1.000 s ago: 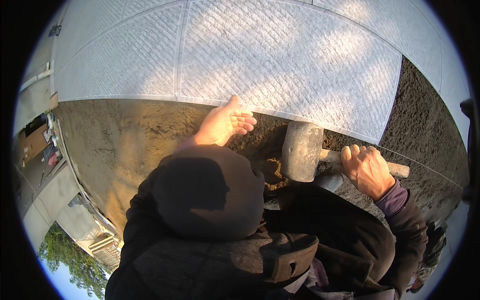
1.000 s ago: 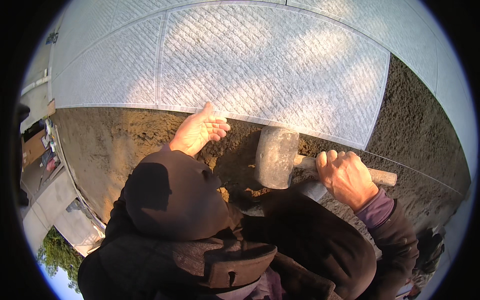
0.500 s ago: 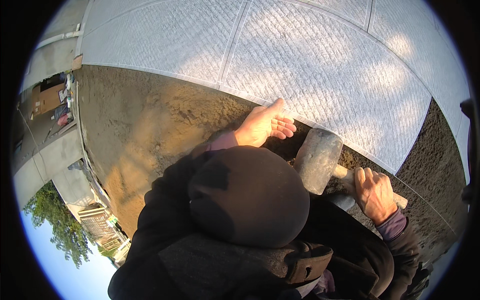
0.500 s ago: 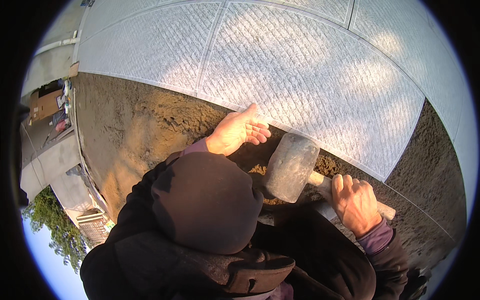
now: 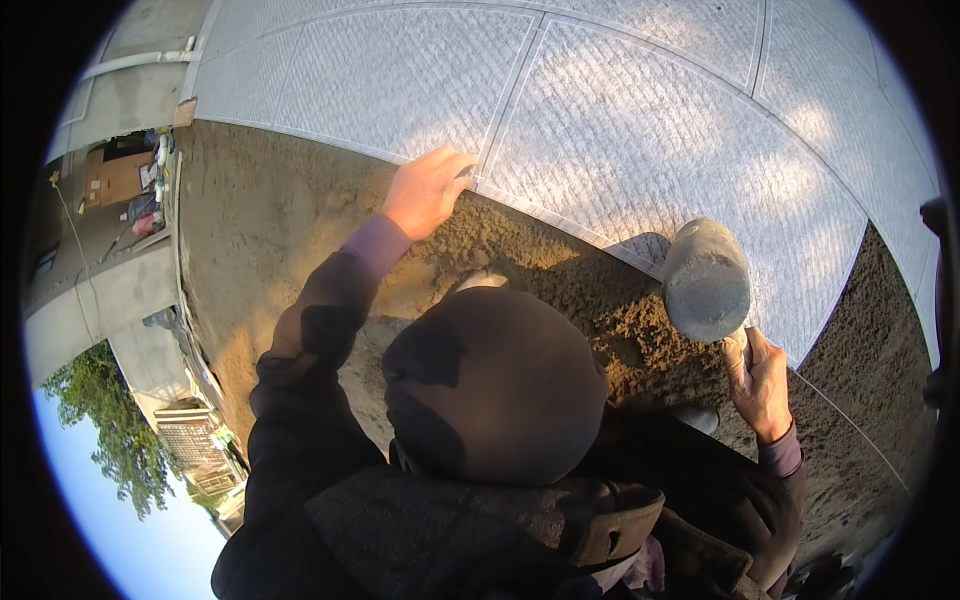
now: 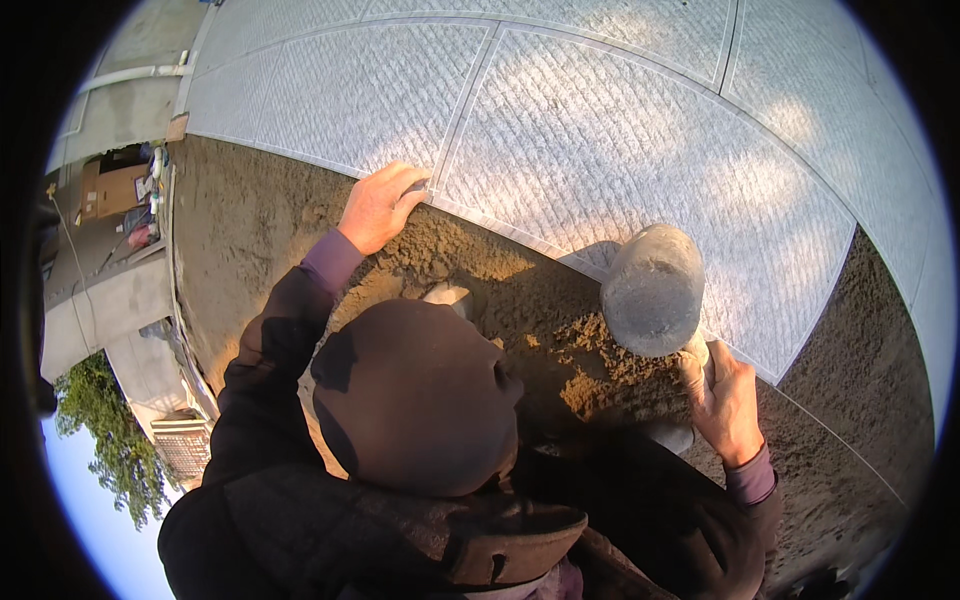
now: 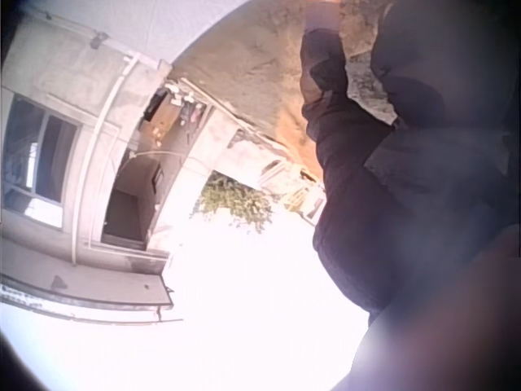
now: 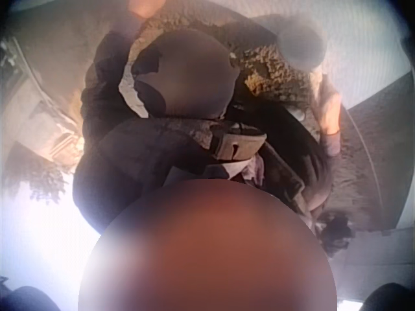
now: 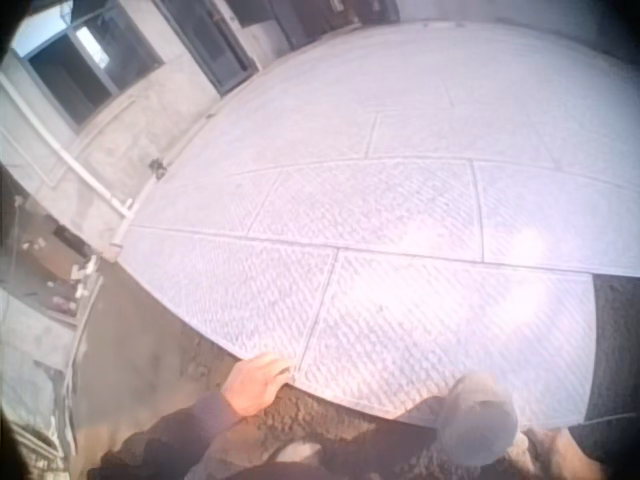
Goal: The person installs white tiles on a prepared sand base, using a rubber mallet to tap them into place. They cut a tile with an angle grinder while pouring water from a bottle, then place and secure the cut piece.
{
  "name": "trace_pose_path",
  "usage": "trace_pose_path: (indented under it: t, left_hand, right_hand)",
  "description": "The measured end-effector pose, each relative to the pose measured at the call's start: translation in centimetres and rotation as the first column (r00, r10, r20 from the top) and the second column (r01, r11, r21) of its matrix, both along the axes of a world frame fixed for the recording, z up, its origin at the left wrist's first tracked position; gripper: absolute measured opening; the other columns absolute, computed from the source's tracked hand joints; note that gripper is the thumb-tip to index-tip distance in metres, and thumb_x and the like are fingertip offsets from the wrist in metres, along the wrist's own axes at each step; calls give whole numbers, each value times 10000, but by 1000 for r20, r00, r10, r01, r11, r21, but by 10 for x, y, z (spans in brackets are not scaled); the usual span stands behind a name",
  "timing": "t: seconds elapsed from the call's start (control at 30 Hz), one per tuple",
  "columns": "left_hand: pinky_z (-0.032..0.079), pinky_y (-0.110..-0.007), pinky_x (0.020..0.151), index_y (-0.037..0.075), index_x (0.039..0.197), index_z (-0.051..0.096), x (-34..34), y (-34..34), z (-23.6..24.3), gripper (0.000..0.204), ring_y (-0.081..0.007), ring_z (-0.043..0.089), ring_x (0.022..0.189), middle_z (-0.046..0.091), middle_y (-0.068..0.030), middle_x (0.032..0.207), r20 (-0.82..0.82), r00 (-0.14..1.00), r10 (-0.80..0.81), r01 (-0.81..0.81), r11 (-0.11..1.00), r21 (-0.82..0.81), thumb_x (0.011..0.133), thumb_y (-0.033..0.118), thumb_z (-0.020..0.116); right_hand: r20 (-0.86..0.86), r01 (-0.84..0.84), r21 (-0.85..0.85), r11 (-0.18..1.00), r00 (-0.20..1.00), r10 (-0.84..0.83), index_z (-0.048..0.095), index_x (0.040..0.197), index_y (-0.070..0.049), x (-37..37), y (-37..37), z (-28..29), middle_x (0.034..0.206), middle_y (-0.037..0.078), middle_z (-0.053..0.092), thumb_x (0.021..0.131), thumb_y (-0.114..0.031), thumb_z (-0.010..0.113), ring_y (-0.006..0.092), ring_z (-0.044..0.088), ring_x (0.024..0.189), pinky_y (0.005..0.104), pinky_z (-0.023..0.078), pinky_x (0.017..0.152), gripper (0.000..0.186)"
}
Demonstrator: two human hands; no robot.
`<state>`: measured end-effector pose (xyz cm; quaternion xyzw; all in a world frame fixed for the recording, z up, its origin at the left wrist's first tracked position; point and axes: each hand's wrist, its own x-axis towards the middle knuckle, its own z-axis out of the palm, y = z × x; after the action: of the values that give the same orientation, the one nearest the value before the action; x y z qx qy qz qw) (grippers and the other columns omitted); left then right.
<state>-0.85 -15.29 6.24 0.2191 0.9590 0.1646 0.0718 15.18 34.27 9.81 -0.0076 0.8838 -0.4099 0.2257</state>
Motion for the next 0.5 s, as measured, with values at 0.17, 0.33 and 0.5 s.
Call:
trace_pose_path:
  t: [0.17,0.33,0.5]
  left_hand:
    - [548,-398,761,84,1138,691,-10,3,-10,194,-304,674,882,651,-85,1016,-20,994,-107,106,993,-52,950,118,719]
    - [543,-415,725,66,1028,636,-12,1,-9,132,-308,664,856,619,-92,963,-48,979,-198,193,977,-93,929,91,721]
    - [543,-412,703,39,1001,608,-14,-6,-12,202,-304,651,837,592,-104,929,-55,936,-347,336,930,-152,830,-12,703]
  right_hand:
    - [13,43,9,999,999,-43,591,938,57,5,1,-6,604,149,477,1065,-307,642,178,414,535,384,368,521,389]
    - [9,89,-16,996,996,-89,603,963,68,10,-2,-12,608,132,502,1076,-274,619,145,422,549,368,365,520,360]
    - [48,182,-95,979,983,-178,604,962,61,16,-8,-16,642,83,512,1090,-269,604,108,433,592,345,370,532,354]
